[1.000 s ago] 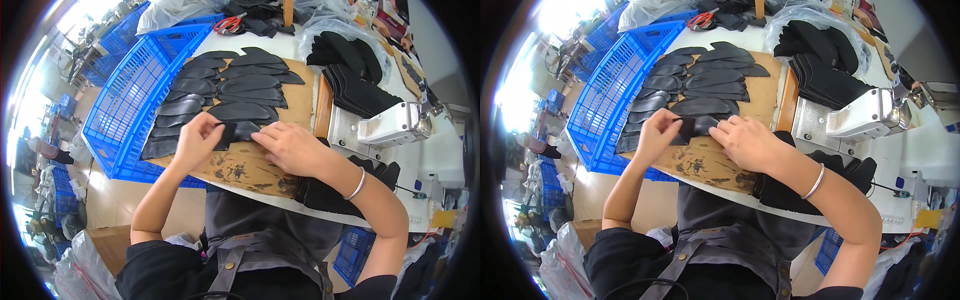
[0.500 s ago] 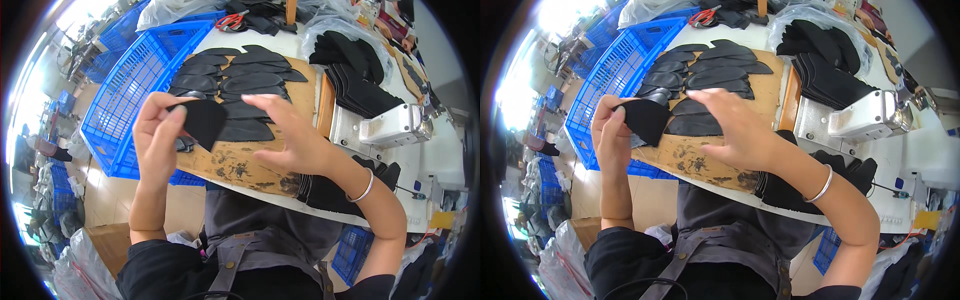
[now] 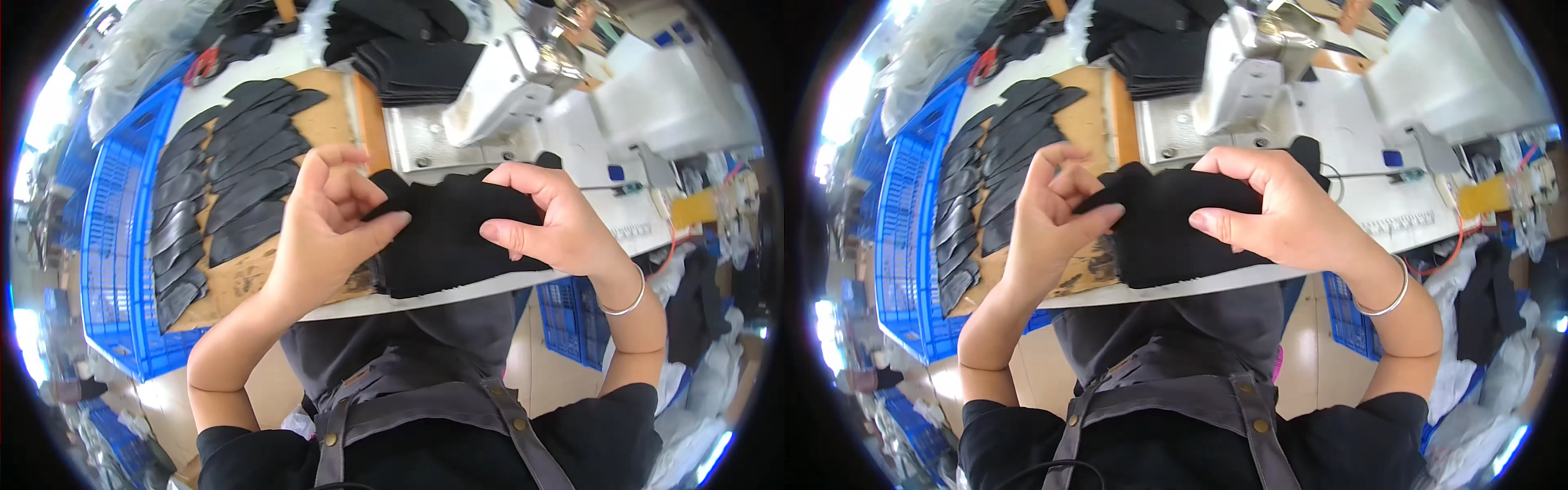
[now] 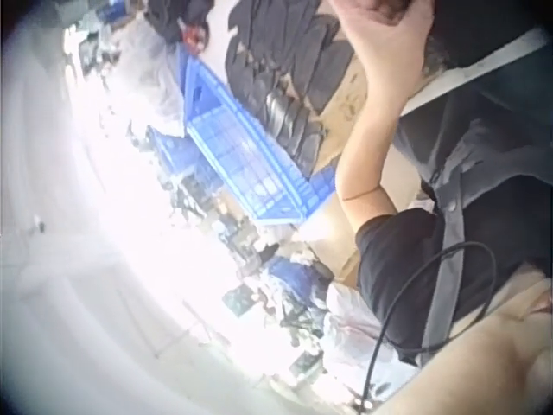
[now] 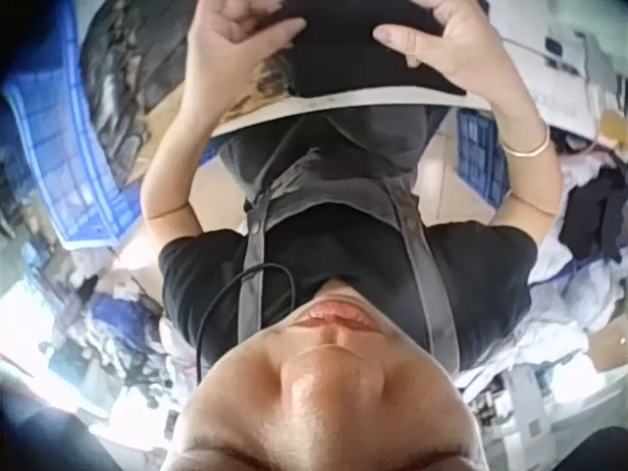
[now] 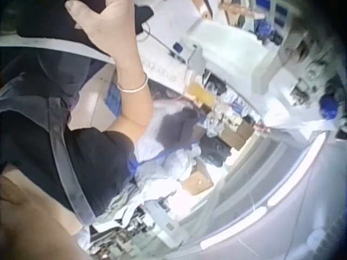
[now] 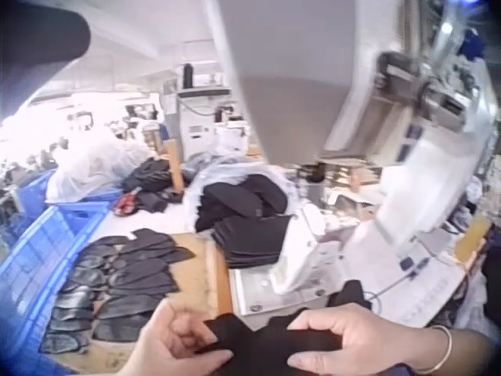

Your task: Assembling and aligning black fabric components for shoe manufacturing at a stitching station.

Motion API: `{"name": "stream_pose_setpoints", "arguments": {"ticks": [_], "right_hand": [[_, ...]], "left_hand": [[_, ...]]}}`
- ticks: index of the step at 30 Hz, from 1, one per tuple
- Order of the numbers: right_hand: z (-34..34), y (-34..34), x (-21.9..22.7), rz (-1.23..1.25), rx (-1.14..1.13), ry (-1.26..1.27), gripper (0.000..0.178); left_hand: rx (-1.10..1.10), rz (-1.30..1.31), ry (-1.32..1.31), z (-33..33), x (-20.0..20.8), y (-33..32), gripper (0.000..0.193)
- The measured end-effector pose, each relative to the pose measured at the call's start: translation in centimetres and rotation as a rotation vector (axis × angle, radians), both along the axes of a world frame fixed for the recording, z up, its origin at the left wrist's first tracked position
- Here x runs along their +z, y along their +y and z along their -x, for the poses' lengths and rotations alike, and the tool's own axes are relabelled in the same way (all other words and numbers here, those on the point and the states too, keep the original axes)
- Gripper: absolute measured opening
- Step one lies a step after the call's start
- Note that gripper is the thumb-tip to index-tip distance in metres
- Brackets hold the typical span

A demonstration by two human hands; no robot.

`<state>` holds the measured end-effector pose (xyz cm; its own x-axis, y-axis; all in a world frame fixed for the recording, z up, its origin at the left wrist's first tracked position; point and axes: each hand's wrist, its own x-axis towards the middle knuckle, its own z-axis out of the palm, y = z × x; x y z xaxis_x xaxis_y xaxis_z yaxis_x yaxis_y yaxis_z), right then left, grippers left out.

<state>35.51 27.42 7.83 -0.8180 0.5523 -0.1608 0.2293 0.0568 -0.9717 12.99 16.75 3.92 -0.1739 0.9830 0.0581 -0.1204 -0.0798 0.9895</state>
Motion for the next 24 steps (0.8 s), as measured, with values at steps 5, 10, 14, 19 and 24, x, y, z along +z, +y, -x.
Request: {"name": "stream_pose_setpoints", "arguments": {"ticks": [5,10,14,19,24], "right_hand": [[-4.6,0.5,-2.4,-0.186,-0.089,-0.064,0.032],[-5.4,0.9,-3.1,-0.25,-0.054,-0.271,0.022],[-5.1,0.9,-3.4,-0.42,-0.012,-0.334,0.029],[-4.7,0.8,-3.7,-0.456,-0.017,-0.349,0.034],[-4.5,0.1,-3.9,-0.569,-0.041,-0.335,0.039]], "left_hand": [[-0.26,0.22,0.045,-2.5,0.0,2.5,0.037],[-0.467,0.322,0.379,-3.7,-0.1,3.2,0.022],[-0.406,0.217,0.695,-5.0,-0.1,3.1,0.028],[-0.315,0.12,0.861,-5.7,-1.0,2.9,0.031],[-0.321,0.048,0.931,-5.3,-1.3,3.0,0.033]]}}
